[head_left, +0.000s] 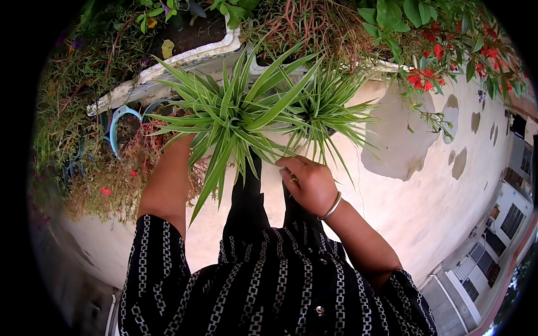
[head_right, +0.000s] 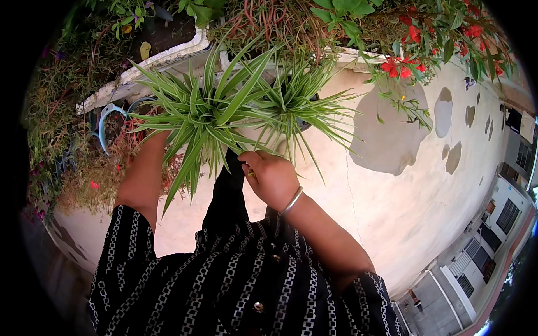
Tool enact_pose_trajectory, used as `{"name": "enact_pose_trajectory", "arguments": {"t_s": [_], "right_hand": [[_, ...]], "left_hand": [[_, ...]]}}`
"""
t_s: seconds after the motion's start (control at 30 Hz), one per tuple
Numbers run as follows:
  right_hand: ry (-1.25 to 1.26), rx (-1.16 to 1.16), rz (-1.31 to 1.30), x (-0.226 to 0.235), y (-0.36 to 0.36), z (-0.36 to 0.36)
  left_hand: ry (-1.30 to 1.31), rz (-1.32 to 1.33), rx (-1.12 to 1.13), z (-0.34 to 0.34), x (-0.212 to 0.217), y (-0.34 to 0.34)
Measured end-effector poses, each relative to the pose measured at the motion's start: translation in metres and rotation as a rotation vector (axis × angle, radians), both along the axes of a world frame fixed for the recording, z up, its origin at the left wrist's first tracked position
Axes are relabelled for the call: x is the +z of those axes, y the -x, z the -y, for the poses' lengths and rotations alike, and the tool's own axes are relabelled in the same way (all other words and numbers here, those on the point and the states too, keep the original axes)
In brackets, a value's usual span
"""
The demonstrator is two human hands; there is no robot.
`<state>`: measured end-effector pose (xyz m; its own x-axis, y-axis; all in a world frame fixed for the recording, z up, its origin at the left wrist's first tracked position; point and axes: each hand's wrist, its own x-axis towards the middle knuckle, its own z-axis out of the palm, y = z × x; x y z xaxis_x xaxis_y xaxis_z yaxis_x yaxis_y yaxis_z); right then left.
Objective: The person walks around a courtyard, touching and inspecting various potted plants. They pick a small leaf and drop it into a bucket, then move two small cactus pots to a different location on a tiled surface.
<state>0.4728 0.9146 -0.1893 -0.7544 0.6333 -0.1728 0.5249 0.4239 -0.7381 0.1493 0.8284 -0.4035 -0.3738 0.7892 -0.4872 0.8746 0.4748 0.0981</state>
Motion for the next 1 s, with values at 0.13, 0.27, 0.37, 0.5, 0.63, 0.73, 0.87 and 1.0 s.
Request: {"name": "enact_pose_trajectory", "arguments": {"t_s": [0.13,0.27,0.37,0.5,0.63,0.73,0.87,1.0], "right_hand": [[-0.008,0.014,-0.012,0.008,-0.009,0.007],[-0.013,0.028,-0.047,0.035,-0.015,0.004],[-0.026,0.069,-0.081,0.055,-0.025,-0.001],[-0.048,0.119,-0.132,0.08,-0.049,-0.003],[-0.057,0.16,-0.148,0.099,-0.092,-0.006],[-0.05,0.137,-0.179,0.1,-0.135,-0.009],[-0.03,0.089,-0.202,0.102,-0.19,-0.001],[-0.02,-0.001,-0.236,0.11,-0.229,0.014]], "left_hand": [[-0.082,0.014,0.061,0.019,0.009,-0.008],[-0.167,0.257,0.348,0.027,0.064,-0.007],[-0.335,0.438,0.587,0.044,0.122,-0.015],[-0.629,0.581,0.756,0.078,0.166,-0.041],[-0.759,0.743,0.853,0.103,0.219,-0.081],[-0.752,0.743,0.827,0.107,0.255,-0.117],[-0.778,0.795,0.767,0.098,0.3,-0.174],[-0.749,0.876,0.624,0.086,0.325,-0.217]]}}
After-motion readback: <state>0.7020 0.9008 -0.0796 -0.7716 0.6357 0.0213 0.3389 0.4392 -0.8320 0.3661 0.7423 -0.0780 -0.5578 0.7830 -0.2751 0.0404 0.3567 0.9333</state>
